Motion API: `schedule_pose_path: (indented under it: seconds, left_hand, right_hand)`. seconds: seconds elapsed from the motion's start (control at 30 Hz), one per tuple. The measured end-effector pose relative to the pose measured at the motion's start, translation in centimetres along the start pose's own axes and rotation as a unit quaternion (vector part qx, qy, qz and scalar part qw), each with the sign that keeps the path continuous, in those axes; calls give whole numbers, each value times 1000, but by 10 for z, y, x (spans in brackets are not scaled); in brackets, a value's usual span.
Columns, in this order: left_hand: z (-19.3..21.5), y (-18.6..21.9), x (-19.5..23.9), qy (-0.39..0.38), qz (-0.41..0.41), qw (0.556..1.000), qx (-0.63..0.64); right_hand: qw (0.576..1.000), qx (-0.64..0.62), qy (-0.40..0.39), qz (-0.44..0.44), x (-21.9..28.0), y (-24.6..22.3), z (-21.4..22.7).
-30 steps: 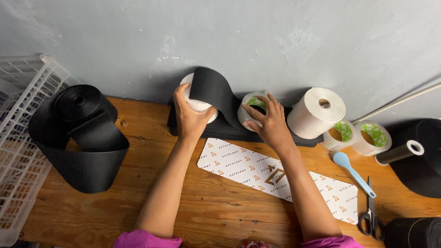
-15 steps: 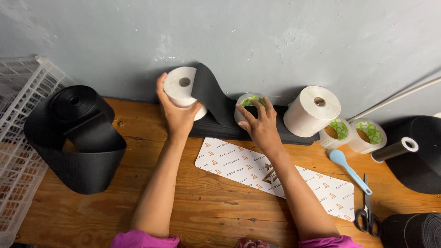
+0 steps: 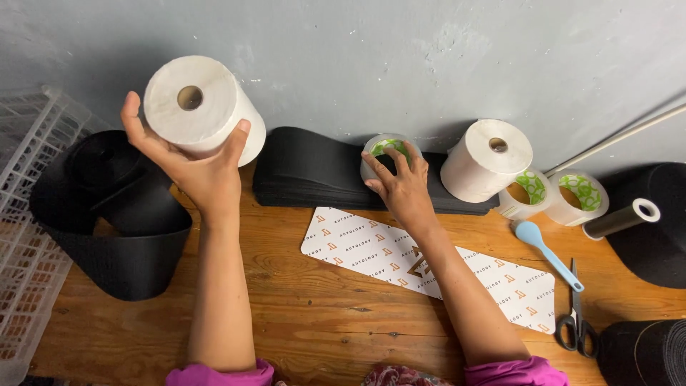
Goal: The person folds a long strip of black fabric in half lengthwise on a wooden table, aligns the edges, and smooths the fold. The person also moves rolls of white material and tape on the table to clear space.
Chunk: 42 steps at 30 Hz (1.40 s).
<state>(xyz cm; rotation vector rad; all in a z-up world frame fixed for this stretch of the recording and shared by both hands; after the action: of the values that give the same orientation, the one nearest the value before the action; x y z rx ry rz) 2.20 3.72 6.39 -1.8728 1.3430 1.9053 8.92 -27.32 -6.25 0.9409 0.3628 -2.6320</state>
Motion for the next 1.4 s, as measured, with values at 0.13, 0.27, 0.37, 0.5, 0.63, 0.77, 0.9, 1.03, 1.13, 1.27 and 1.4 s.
schedule_pose_path:
  seconds: [0.13,0.27,0.37,0.5,0.63,0.77,0.9,1.03,1.13,1.27,1.4]
  left_hand:
    - [-5,38,-2,-38,-26,996,74]
    - [-26,37,18,-69,-25,993,92]
    - [-47,17,44,-83,14,990,113]
    - [-67,-1,76,-116,85,986,83]
    - [-77,-12,92,-147,68,985,56]
    - [-77,-24,98,-164,66,983,40]
    - [-75,-39,102,-161,90,982,38]
    - [-74,-39,101,-164,90,982,32]
    - [-74,-38,101,-166,92,982,23]
    - [-74,-47,105,-193,94,977,-4]
    - [-69,-61,110,-219,107,970,10]
  right_hand:
    - [999,-25,-5,30,2,-4,8]
    - [999,-23,-7,27,2,-4,7]
    - [1000,-14,-5,11,0,-3,7]
    - [1000,-14,-6,-5,0,-1,6]
    - [1000,-16,-6,-12,-1,-4,11]
    - [1000,-16,-1,-9,-1,-5,12]
    - [1000,-9,-5,-15,0,-3,7]
    - [1000,0,-14,-17,0,-1,3]
    - [1000,-5,-17,-22,0,-1,4]
    - [998,-6,-44,-33,1,1,2]
    - [994,-16,-90,-54,2,3,-2]
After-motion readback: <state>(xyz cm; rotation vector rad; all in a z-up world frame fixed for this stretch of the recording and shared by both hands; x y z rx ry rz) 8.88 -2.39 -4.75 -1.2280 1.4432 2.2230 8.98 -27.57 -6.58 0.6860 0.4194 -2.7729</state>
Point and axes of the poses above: each hand's wrist, its own x-axis away from the middle knuckle, its own z-axis out of the back of the hand, y = z × x, the point moved 7 cm from there along -x, towards the middle knuckle, and after that the axes turned 11 degrees about -z, right-handed, at the moved point
